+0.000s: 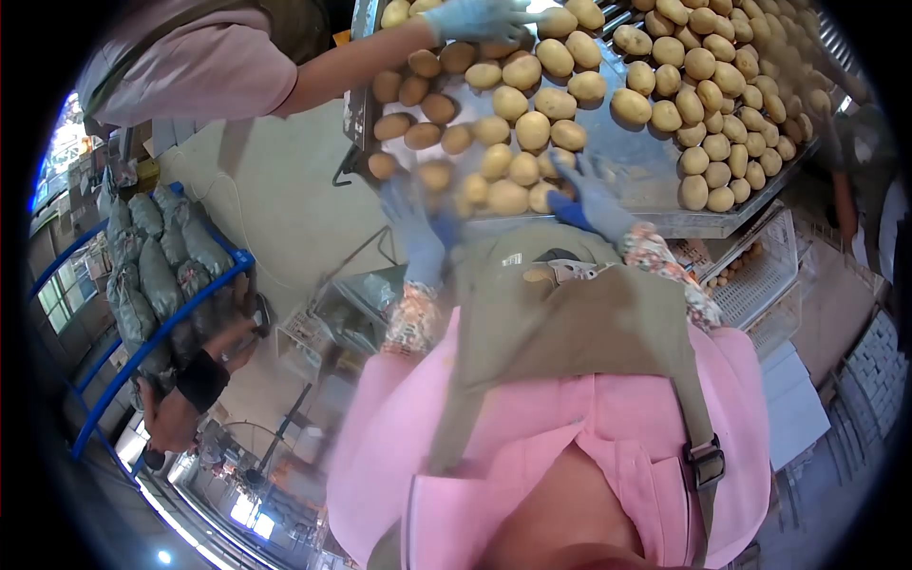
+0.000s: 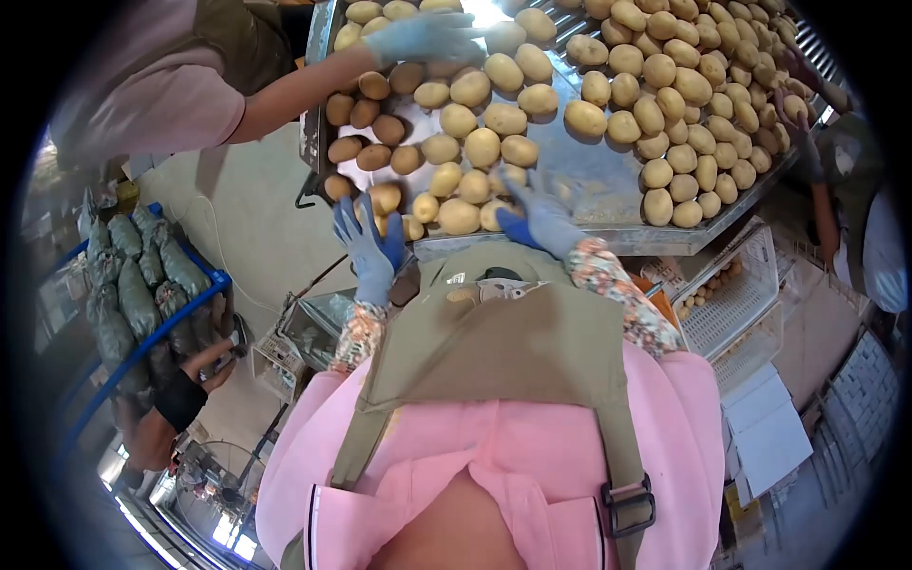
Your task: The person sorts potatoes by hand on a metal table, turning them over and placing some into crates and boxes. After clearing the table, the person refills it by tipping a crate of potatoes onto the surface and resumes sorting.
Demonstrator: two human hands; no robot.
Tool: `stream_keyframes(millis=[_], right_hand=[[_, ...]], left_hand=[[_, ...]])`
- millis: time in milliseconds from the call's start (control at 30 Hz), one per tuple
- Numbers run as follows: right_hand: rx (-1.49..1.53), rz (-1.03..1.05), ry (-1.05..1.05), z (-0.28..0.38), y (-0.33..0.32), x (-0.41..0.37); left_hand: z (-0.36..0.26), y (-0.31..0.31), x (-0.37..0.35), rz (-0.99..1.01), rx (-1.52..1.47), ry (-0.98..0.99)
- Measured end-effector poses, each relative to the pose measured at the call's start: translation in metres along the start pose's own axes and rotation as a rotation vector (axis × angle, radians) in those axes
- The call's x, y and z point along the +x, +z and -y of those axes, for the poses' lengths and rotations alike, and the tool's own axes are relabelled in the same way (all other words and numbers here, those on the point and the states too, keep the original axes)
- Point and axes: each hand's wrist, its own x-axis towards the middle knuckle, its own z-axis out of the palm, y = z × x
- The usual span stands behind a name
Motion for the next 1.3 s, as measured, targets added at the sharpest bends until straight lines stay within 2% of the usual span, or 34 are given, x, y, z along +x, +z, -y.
stream_keyframes(millis=[33, 67, 100, 167, 200, 267, 300, 333, 367, 433, 500, 567, 633, 667, 733, 767, 833, 900, 967, 1000, 1033, 1067, 1100, 1167, 1233, 1300], right_hand=[[0.009, -0.02, -0.228, -0.001, 0.013, 0.016], [0.178, 0.002, -0.228, 0.02, 0.009, 0.022], [0.176, 0.001, -0.223, 0.034, 0.013, 0.027], [-0.1, -0.372, -0.439, 0.049, 0.014, 0.038], [-0.112, -0.378, -0.43, 0.049, 0.01, 0.045], [0.332, 0.025, -0.55, 0.049, -0.001, 0.052], [0.328, 0.023, -0.54, 0.044, -0.007, 0.047], [0.362, -0.088, -0.467, 0.035, -0.02, 0.039], [0.394, -0.197, -0.395, 0.024, -0.035, 0.03], [-0.089, -0.543, -0.271, 0.007, -0.069, 0.008], [-0.149, -0.674, -0.198, -0.076, -0.039, 0.015], [0.663, -0.178, 0.313, -0.12, -0.036, 0.007], [0.592, -0.493, 0.068, -0.144, -0.047, 0.006], [0.574, -0.579, 0.169, -0.152, -0.063, 0.018], [0.52, -0.755, -0.011, -0.129, -0.111, 0.04], [0.523, -0.756, -0.018, -0.127, -0.115, 0.057], [-0.033, -0.976, 0.052, -0.105, -0.123, 0.084], [-0.427, -0.524, 0.44, -0.05, -0.114, 0.081], [-0.594, -0.45, 0.262, -0.067, -0.043, 0.114], [-0.611, -0.428, 0.196, -0.038, -0.033, 0.094], [-0.558, -0.528, 0.131, -0.04, -0.004, 0.087], [-0.598, -0.408, 0.162, -0.022, 0.002, 0.064], [-0.6, -0.399, 0.16, -0.022, 0.008, 0.046], [-0.374, -0.401, -0.267, -0.039, 0.011, 0.014], [-0.463, -0.307, -0.271, -0.061, -0.03, -0.031], [-0.321, -0.083, 0.025, -0.091, -0.055, -0.037]], left_hand=[[0.0, -0.003, 0.025, -0.107, -0.018, 0.079], [0.003, 0.004, 0.052, -0.121, -0.085, 0.116], [0.003, 0.014, 0.083, -0.134, -0.156, 0.153], [-0.021, 0.017, 0.146, -0.041, -0.235, 0.161], [-0.031, 0.032, 0.176, -0.063, -0.245, 0.128], [-0.053, 0.043, 0.207, -0.079, -0.263, 0.097], [-0.065, 0.042, 0.217, 0.122, -0.128, 0.025], [-0.075, 0.043, 0.223, 0.318, 0.008, -0.045], [-0.07, 0.07, 0.207, 0.275, -0.058, -0.008], [-0.08, 0.059, 0.175, 0.272, -0.089, 0.033], [-0.084, 0.026, 0.122, 0.265, -0.127, 0.121], [-0.08, 0.012, 0.081, 0.272, -0.151, 0.158], [-0.071, 0.008, 0.054, 0.492, 0.079, 0.053], [-0.069, 0.002, 0.042, 0.499, 0.078, 0.049], [-0.068, -0.016, 0.031, 0.634, 0.171, 0.034], [-0.067, -0.015, 0.029, 0.629, 0.176, 0.031], [-0.067, -0.013, 0.029, 0.646, 0.179, -0.023], [-0.07, -0.015, 0.032, 0.61, 0.164, 0.001], [-0.071, -0.013, 0.033, 0.563, 0.133, -0.011], [-0.07, -0.01, 0.032, 0.522, 0.13, 0.003], [-0.07, -0.009, 0.032, 0.522, 0.128, -0.008], [-0.071, -0.009, 0.03, 0.532, 0.156, -0.005], [-0.07, -0.008, 0.029, 0.545, 0.184, 0.002], [-0.066, -0.002, 0.026, 0.543, 0.19, 0.001], [-0.063, 0.003, 0.023, 0.391, 0.137, 0.067], [-0.064, 0.0, 0.024, 0.399, 0.138, 0.07]])
